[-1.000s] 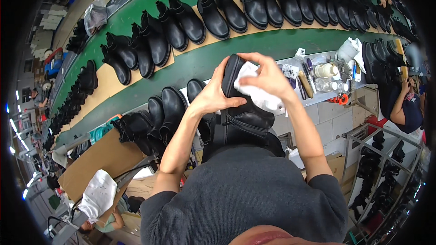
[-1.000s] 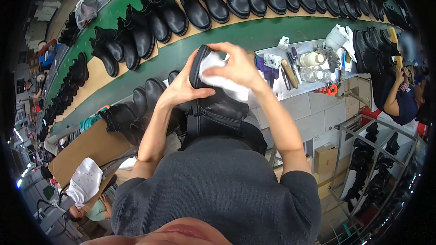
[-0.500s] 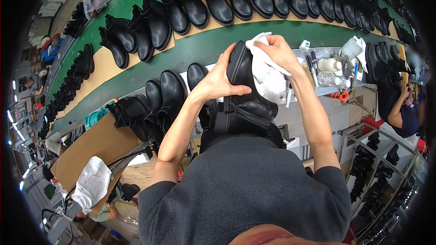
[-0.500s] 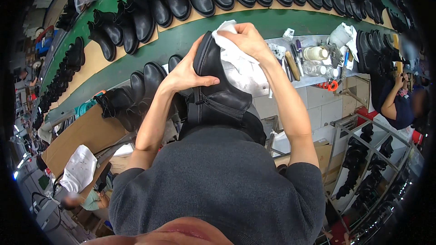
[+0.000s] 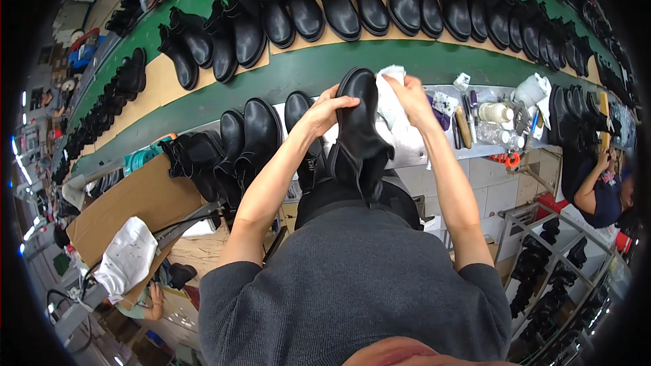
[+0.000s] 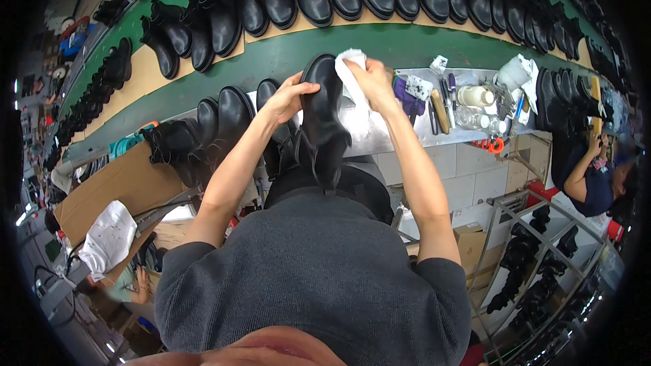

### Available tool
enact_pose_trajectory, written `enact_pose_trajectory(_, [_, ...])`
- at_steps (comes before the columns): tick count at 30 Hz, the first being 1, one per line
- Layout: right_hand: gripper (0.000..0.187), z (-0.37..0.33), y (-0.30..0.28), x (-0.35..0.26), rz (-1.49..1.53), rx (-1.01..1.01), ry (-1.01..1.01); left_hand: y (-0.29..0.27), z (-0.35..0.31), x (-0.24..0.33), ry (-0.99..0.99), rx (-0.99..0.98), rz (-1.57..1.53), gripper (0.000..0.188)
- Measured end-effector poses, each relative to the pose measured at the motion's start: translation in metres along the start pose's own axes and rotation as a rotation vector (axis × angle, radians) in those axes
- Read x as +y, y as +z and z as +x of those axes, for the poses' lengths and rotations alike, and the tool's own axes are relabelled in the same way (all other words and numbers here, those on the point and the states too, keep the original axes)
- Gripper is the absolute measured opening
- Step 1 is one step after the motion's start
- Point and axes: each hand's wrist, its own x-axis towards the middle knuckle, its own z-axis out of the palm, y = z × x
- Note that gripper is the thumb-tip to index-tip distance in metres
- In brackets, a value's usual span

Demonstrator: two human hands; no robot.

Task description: The person wipes and brushes black leather boots on a workbench. They use a white cloth to wipe the uppers and a brush to clean the soles and sides, then apply a substance from a small tube to the interior of the boots. The person handles multiple boots one at a time, placing them back on the bench after each treatment.

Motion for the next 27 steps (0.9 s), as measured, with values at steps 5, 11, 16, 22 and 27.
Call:
enact_pose_trajectory(5, [0.027,-0.035,-0.008,0.035,-0.270,-0.037,-0.154,-0.036,-0.012,-0.031,0.268,0.420,0.463,0.062])
enact_pose_trajectory(11, [0.043,-0.026,-0.129,0.046,-1.077,0.643,-0.339,-0.097,-0.097,-0.031,0.053,0.499,0.359,0.046])
enact_pose_trajectory(16, [0.054,-0.033,-0.009,0.028,-0.702,0.059,-0.537,-0.109,-0.063,-0.072,-0.179,0.433,0.499,0.081])
enact_pose_trajectory(22, [0.134,0.008,0.116,0.066,-0.932,-0.198,0.139,-0.089,-0.008,-0.058,-0.420,0.525,0.923,0.123])
enact_pose_trajectory(27, [0.112,0.021,0.100,0.089,-0.760,-0.143,0.022,-0.116,-0.017,-0.070,-0.245,0.599,0.616,0.101])
